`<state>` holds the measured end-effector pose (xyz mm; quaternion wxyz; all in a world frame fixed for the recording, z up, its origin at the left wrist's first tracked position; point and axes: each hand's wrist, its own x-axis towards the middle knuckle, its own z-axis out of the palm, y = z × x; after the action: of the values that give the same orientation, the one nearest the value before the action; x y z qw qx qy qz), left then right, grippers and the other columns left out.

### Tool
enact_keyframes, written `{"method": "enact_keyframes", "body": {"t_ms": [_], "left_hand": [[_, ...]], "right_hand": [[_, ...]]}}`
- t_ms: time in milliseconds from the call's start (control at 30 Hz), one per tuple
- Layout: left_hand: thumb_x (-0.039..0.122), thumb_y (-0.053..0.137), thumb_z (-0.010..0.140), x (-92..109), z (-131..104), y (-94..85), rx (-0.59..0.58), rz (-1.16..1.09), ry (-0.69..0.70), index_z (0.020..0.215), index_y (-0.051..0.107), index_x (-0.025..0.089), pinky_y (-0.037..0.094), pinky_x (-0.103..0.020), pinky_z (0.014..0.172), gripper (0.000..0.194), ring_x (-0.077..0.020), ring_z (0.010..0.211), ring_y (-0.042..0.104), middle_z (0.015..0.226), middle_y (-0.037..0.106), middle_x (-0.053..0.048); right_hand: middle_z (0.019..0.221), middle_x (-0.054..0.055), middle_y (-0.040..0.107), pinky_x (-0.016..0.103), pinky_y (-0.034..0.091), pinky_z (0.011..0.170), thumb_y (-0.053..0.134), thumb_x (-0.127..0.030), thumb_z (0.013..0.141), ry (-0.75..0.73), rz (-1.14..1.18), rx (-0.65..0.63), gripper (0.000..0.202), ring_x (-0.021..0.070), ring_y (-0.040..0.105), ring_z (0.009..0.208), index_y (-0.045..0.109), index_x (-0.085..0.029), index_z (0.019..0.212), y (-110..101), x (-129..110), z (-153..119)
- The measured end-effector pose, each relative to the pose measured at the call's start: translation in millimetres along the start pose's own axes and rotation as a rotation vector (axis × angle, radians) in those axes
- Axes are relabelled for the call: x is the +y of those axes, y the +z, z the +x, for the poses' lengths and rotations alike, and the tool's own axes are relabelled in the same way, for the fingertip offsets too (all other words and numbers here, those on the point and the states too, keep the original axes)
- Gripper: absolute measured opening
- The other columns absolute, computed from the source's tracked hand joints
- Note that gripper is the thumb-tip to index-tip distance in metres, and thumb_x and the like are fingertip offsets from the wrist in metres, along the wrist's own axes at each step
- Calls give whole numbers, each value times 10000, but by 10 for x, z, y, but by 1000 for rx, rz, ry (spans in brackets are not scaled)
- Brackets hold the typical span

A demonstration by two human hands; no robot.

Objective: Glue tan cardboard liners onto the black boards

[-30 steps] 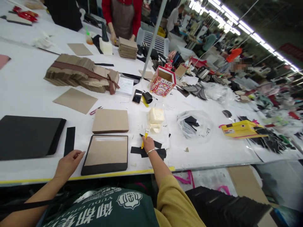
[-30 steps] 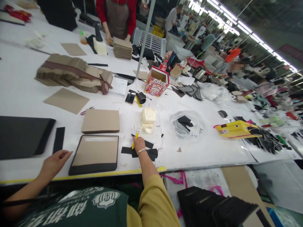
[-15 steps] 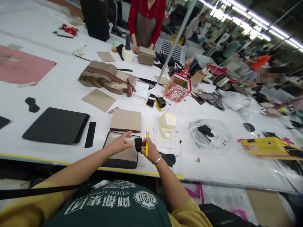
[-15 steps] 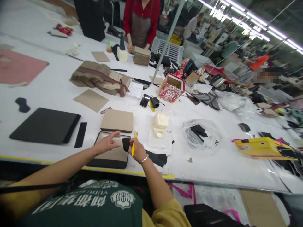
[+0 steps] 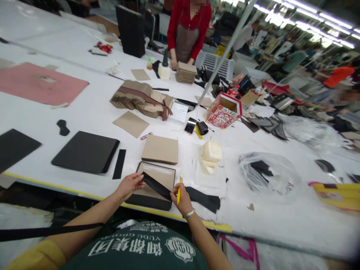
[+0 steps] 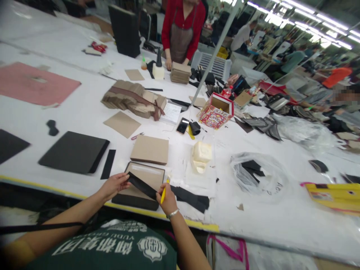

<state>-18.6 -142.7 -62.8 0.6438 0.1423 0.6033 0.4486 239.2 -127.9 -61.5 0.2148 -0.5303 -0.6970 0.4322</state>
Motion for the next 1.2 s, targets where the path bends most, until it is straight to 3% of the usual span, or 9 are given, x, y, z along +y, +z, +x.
{"method": "enact_keyframes", "body": {"t_ms": [100,300,533,667,900,1200], "left_hand": [[312,729,601,33,45,7,54,-47,-12,759,528,156,499,-210,516,299,-95,529,585,588,553,27],[381,744,544,258,301,-10,90,46,118,748,522,168,451,-224,461,369,-112,451,563,507,525,42],[461,627,599,121,288,-166,99,467,161,681,568,158,372,-220,420,319,-105,427,483,472,486,43],[460,524,674,12,390,-255,133,662,190,676,585,171,315,-215,411,295,-101,416,424,441,427,60],[417,519,687,116,628,-225,206,793,304,594,581,167,369,-238,551,274,-141,580,542,589,601,-3],[394,504,684,117,880,-217,276,884,225,559,572,165,324,-234,523,270,-143,556,532,563,592,-4]], "right_hand": [[714,1,568,299,489,626,471,-282,731,-29,-17,70,205,161,597,623,382,-238,910,26,54,99],[800,53,603,386,503,700,508,-392,684,-73,56,295,291,243,635,750,436,-272,940,147,272,519],[733,21,620,312,476,579,524,-348,674,49,-71,43,204,204,621,605,463,-248,841,-76,127,498],[753,7,611,284,455,587,500,-330,709,94,-146,60,204,181,614,607,455,-233,883,-35,163,527],[764,28,616,285,459,652,459,-390,750,171,-157,217,288,187,626,718,454,-194,960,104,287,754],[697,-4,591,264,418,582,435,-343,746,195,-208,241,283,172,584,596,431,-190,983,247,432,1046]]}}
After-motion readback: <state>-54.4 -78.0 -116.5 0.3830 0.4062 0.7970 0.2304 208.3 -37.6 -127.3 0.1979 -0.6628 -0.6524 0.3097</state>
